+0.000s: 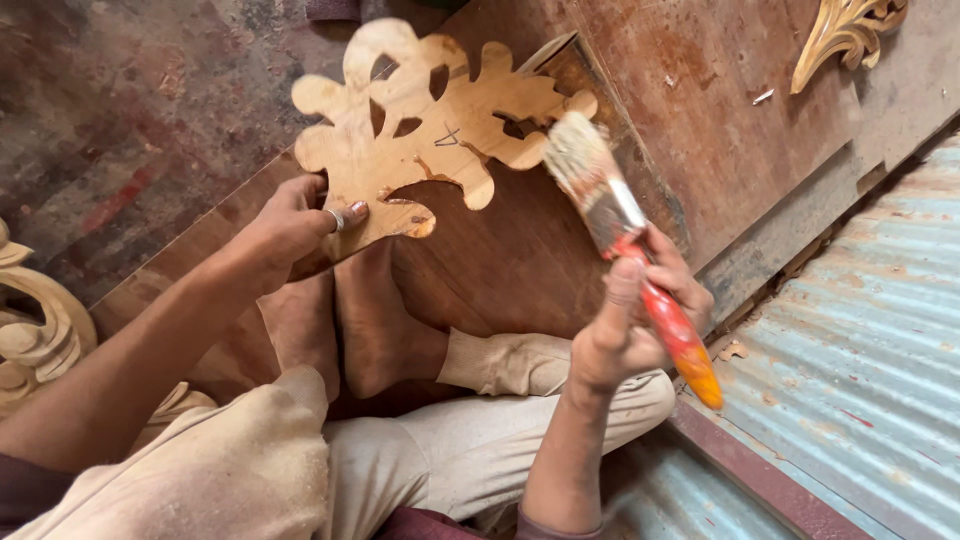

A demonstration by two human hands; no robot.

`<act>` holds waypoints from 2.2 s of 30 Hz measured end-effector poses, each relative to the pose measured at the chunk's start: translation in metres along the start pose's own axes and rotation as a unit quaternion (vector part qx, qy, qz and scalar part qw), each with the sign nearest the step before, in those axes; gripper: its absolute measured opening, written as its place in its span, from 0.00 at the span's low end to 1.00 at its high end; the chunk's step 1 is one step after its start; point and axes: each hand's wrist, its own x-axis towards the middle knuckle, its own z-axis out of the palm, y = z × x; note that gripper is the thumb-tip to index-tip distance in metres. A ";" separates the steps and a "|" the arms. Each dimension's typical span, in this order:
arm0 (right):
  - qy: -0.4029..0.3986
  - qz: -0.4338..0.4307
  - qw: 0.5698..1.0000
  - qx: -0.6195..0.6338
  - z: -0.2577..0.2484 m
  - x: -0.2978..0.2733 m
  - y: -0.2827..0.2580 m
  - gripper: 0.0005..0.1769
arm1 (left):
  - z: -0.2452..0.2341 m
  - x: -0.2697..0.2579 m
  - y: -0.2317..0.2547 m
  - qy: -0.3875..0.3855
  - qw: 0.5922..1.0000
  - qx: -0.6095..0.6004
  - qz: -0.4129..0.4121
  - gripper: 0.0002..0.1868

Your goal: The person is applying a brownish liquid to a carved wooden piece using a paintbrush. They hold the piece with their left hand and brush with their right, repeatedly dipping the brush into a container to reload the liquid.

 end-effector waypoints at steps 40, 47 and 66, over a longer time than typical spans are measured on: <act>-0.106 0.095 0.977 0.156 0.084 0.018 0.021 0.12 | -0.052 -0.002 -0.003 -0.302 0.928 -0.118 -0.185 0.24; -0.096 0.101 0.981 0.137 0.081 0.017 0.026 0.11 | -0.060 0.001 -0.011 -0.318 0.916 -0.154 -0.192 0.22; -0.147 -0.267 0.939 -0.159 0.070 0.012 -0.007 0.09 | -0.037 0.004 -0.014 -0.346 0.907 -0.149 -0.190 0.24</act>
